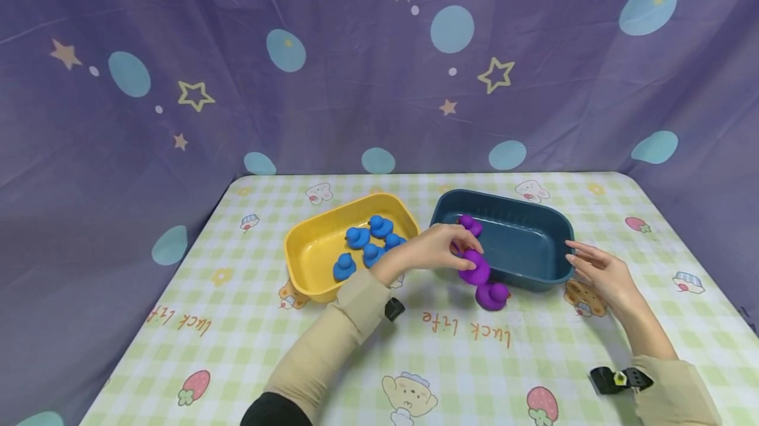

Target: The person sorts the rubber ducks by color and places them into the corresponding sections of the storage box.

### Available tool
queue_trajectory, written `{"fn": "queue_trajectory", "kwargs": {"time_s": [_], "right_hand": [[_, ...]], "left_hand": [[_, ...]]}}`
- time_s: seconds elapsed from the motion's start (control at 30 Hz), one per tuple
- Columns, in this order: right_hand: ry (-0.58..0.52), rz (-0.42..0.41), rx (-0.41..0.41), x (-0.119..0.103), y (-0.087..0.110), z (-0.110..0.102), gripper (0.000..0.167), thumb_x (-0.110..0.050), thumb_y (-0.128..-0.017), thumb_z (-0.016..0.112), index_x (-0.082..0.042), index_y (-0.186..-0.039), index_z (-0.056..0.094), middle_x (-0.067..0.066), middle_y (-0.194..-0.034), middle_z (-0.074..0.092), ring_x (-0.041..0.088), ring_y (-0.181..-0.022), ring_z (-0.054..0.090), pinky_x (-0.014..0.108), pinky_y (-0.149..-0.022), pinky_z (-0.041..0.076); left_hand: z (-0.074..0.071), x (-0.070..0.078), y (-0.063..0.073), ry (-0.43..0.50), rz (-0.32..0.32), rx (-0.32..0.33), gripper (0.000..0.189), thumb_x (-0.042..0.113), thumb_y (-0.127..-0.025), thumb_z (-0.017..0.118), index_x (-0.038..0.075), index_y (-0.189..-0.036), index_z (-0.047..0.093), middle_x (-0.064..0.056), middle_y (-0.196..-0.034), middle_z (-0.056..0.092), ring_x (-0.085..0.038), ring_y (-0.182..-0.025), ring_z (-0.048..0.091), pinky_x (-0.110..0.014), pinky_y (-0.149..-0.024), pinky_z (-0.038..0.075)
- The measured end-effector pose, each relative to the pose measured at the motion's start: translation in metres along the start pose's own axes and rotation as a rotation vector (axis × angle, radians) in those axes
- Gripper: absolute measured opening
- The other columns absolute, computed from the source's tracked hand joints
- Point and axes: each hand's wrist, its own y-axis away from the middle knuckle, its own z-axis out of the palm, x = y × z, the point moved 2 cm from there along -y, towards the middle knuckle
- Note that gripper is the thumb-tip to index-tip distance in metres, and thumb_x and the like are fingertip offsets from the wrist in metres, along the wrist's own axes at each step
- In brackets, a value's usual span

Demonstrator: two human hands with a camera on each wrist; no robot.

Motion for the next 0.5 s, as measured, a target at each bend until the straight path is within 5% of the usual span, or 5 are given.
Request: {"fn": "queue_trajectory", "kwargs": {"time_s": [0.5], "right_hand": [[0.003,0.008,0.011,0.0,0.0,0.0,0.06,-0.048,-0.083,0.052,-0.018,-0.133,0.041,0.029,-0.134,0.027,-0.013,-0.088,0.044,0.011,-0.071,0.046]], "left_hand": [[-0.005,-0.001,-0.026,-0.072,0.006,-0.013,0.024,0.014,-0.078,0.067,0.006,-0.101,0.065,-0.003,-0.092,0.062,-0.007,-0.081,0.054,-0.011,-0.073,0.042]]}}
